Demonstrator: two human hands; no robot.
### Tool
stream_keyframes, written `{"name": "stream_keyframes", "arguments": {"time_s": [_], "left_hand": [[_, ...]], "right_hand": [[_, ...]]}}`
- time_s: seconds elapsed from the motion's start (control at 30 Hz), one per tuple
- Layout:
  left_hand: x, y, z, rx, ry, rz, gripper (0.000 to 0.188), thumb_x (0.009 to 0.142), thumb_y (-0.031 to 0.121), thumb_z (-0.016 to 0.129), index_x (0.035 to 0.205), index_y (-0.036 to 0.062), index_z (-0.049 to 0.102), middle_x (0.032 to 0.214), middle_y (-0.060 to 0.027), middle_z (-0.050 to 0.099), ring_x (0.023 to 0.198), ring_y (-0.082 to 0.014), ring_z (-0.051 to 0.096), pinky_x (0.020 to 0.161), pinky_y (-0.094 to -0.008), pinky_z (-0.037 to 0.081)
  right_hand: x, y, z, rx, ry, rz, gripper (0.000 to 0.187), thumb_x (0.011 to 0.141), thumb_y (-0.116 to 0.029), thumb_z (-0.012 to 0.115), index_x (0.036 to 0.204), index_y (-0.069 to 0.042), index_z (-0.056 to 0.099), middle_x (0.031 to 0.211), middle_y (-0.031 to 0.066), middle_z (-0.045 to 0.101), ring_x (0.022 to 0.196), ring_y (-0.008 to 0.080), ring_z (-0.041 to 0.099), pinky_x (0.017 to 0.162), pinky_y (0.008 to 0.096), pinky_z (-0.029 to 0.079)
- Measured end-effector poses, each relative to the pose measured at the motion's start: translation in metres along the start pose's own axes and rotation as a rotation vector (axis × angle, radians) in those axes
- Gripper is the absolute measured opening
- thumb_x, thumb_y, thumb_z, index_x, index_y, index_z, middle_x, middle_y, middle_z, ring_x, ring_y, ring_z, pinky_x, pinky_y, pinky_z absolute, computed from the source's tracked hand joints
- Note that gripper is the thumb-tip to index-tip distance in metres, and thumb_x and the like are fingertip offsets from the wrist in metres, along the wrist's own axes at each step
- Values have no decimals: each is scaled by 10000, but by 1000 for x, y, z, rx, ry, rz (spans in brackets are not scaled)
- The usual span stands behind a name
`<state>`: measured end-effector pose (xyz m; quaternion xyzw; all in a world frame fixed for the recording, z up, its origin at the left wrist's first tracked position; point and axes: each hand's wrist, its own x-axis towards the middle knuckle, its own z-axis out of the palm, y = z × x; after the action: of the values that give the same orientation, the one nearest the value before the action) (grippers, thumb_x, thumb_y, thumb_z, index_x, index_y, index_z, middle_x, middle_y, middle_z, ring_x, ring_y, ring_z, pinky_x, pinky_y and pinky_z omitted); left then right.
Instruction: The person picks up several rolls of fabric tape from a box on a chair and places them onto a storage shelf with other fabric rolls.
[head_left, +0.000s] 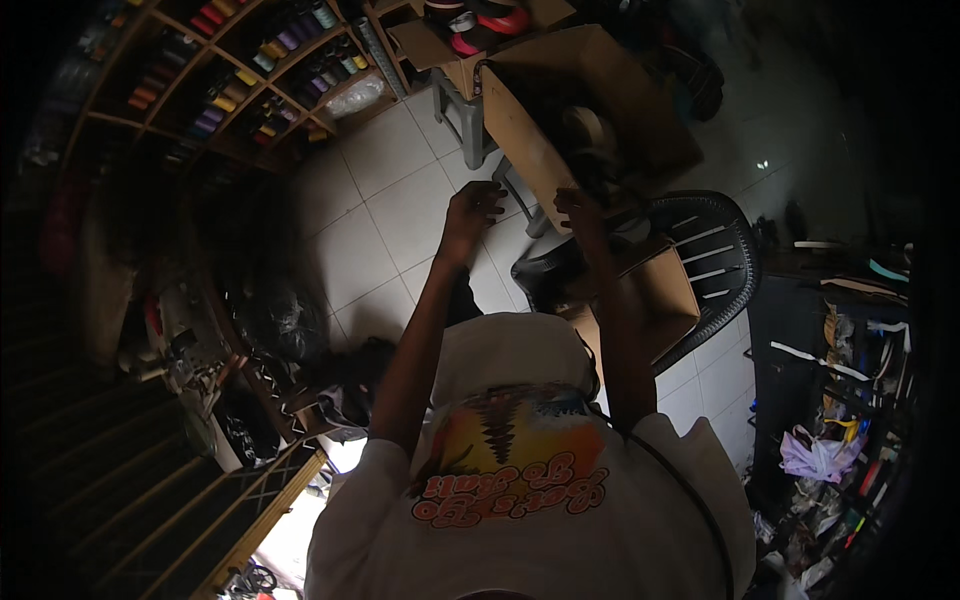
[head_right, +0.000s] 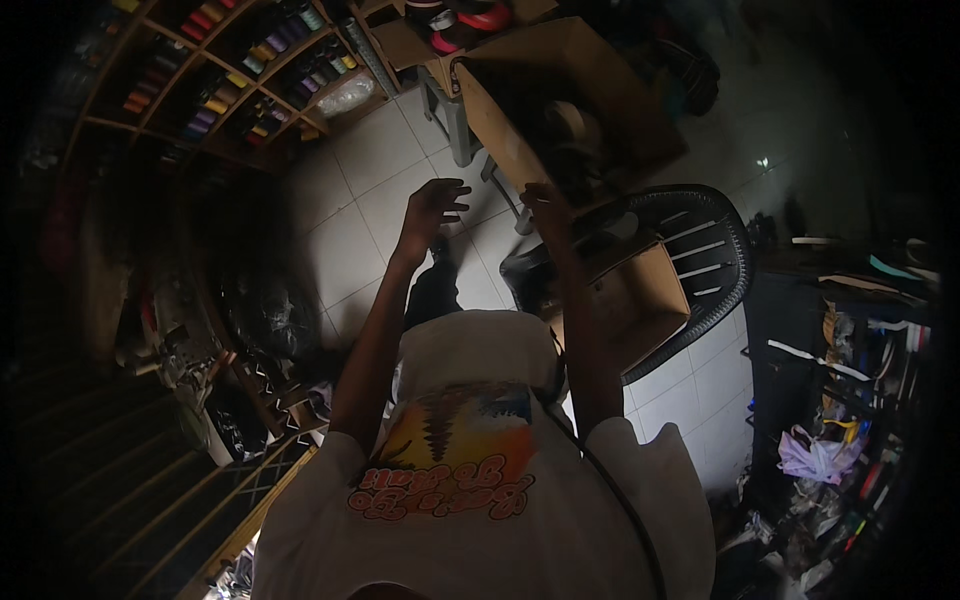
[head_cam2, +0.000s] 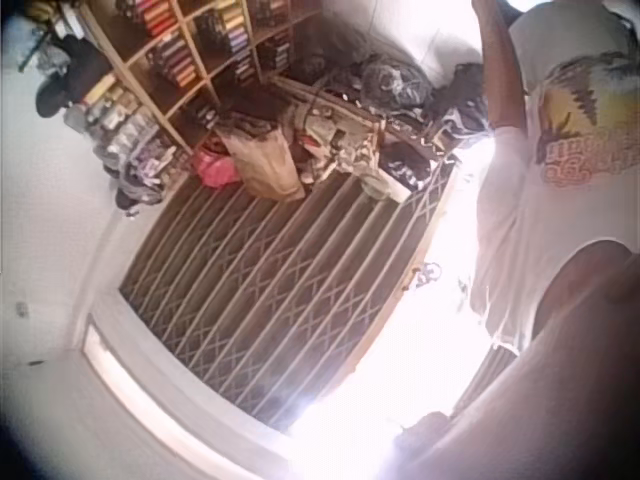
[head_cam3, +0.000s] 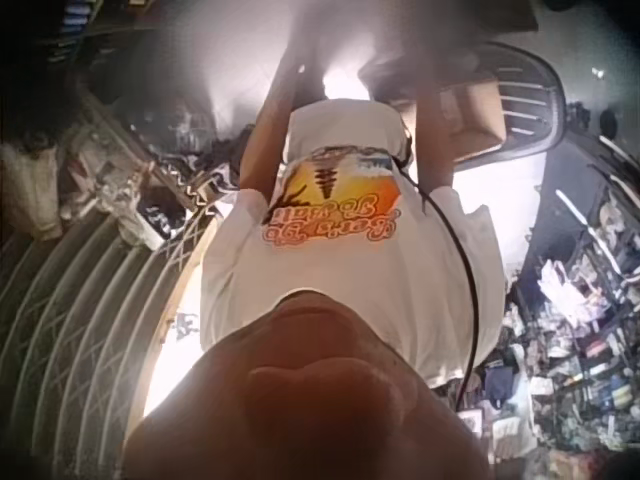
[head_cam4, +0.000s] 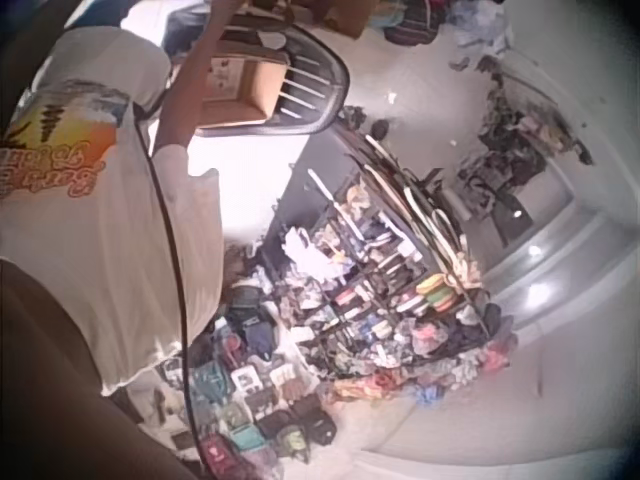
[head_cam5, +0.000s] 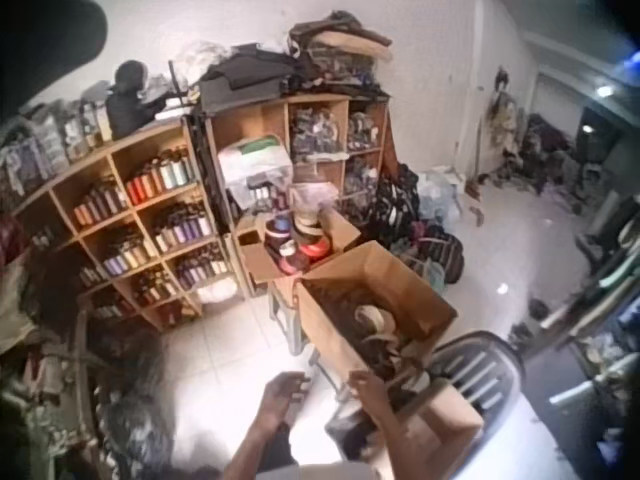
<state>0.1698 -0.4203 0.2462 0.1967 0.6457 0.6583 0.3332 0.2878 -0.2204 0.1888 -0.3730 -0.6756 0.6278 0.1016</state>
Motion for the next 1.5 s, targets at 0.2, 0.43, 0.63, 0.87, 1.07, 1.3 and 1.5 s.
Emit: {"name": "stream_keyframes", "arguments": {"time_s": [0.2,0.43,0.63,0.87,1.07,1.3,1.5], "left_hand": [[124,25,-31,56,-149,-116,241,942,112,471,1137,4,565,1010,-107,670,815,-164,637,717,-294,512],[238,28,2,49,-444,-194,230,932,96,481,1107,-6,591,1039,-107,656,882,-182,644,784,-312,517],[322,-3,38,146,-536,-266,225,924,106,523,1105,-7,592,1020,-113,659,905,-192,651,808,-312,513],[415,-68,85,633,-576,39,226,923,137,531,1072,-18,600,1021,-184,654,969,-293,641,854,-383,482],[494,-143,163,723,-568,30,259,913,153,525,1112,11,608,1091,-186,634,1055,-315,602,926,-390,445],[528,-247,183,1100,-890,128,458,817,148,600,1220,-39,490,1125,-244,594,1063,-342,587,942,-444,434],[525,-269,171,1006,-986,-107,581,745,165,652,1230,-83,449,1126,-274,574,1037,-388,586,896,-421,473]], "right_hand": [[28,-8,12,-25,225,132,339,792,-210,669,1060,-1,666,912,104,689,819,184,625,734,306,476],[34,-33,22,-147,588,172,320,796,-198,642,1033,16,662,955,192,683,931,302,655,842,362,479],[67,-53,13,-120,616,449,217,840,-197,619,922,-7,685,846,179,683,790,322,670,738,396,509],[167,6,-32,-177,899,312,276,843,-146,615,1088,-19,637,942,160,688,868,251,677,759,359,512],[262,95,-77,-228,832,409,428,845,-233,622,1204,-10,554,1126,210,623,1027,377,610,890,429,479],[354,186,-79,-228,487,460,604,772,-343,700,1207,46,545,1191,245,579,1084,374,577,932,439,452],[351,186,-75,-61,634,479,755,659,-357,807,1222,52,515,1174,229,593,1080,331,591,911,398,479]]}}
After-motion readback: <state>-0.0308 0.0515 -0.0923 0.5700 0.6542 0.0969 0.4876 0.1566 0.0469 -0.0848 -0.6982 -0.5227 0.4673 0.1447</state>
